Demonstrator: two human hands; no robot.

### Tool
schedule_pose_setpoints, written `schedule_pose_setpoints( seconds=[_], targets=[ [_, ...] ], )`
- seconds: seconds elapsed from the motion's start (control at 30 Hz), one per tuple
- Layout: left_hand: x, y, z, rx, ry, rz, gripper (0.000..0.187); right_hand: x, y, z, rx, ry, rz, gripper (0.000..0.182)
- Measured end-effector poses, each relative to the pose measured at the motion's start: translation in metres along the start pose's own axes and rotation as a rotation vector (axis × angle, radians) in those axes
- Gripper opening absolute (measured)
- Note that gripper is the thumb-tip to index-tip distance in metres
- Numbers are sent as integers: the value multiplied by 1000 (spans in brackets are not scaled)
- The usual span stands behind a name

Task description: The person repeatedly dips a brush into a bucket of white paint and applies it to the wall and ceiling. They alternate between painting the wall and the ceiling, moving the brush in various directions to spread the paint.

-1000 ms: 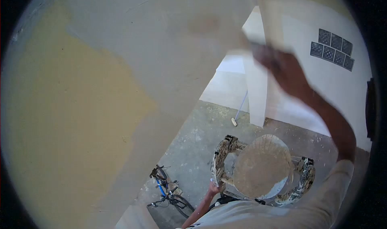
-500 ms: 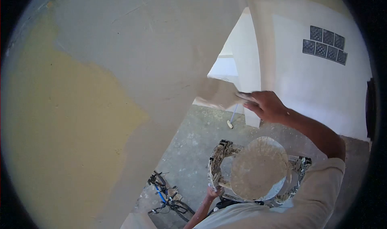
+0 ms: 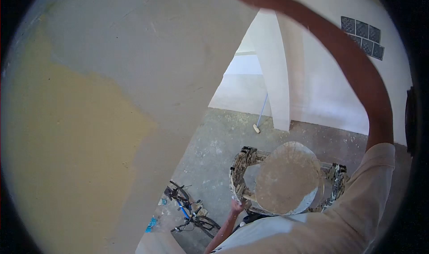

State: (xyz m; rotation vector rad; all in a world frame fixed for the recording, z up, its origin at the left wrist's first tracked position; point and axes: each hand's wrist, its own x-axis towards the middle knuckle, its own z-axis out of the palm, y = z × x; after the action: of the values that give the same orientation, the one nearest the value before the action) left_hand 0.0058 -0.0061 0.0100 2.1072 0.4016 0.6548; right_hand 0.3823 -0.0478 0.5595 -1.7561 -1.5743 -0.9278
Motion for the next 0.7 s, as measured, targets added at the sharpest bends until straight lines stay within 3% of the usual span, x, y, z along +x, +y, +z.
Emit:
schedule_pose_setpoints(
  seconds=[0.03, 0.07, 0.13, 0.17, 0.23, 0.3, 0.33, 0.37, 0.43, 0.47, 0.53, 0.57, 0.63, 0.7],
  targets=[
    [1, 1, 0, 98, 64, 100, 21, -28, -10, 17, 81, -43, 169, 44],
    [-2, -6, 1, 93, 61, 94, 21, -64, -14, 37, 276, 5, 154, 44],
    [-5, -24, 2, 36, -18, 109, 23, -134, -31, 66, 325, -75, 169, 37],
    [-5, -19, 1, 28, -17, 104, 23, -158, -42, 63, 334, -320, 281, 33],
    [2, -2, -4, 146, 26, 265, 23, -192, -44, 67, 312, -348, 215, 32],
    [-11, -28, 2, 161, 54, 218, 23, -193, -34, 49, 333, -443, 308, 31],
    [-10, -29, 0, 138, -23, 132, 27, -187, -32, 42, 313, -362, 319, 30],
    [-13, -28, -1, 113, -99, 40, 32, -178, -28, 30, 352, -398, 460, 31],
    [-11, -16, 1, 103, -68, -38, 32, -161, -21, 26, 470, -116, 395, 33],
    [-3, -5, 0, 1, -44, -37, 31, -155, -22, 32, 475, -119, 399, 33],
    [-3, -13, 2, -193, -13, -60, 30, -143, -27, 46, 619, 139, 251, 35],
    [-5, -16, 3, -189, -18, -61, 30, -142, -40, 40, 622, 50, 308, 36],
    [-8, -21, 3, 32, 24, 143, 30, -157, -50, 65, 545, -75, 308, 36],
    [-5, -17, 1, 66, 38, 184, 29, -191, -59, 88, 618, -193, 228, 36]
  ],
)
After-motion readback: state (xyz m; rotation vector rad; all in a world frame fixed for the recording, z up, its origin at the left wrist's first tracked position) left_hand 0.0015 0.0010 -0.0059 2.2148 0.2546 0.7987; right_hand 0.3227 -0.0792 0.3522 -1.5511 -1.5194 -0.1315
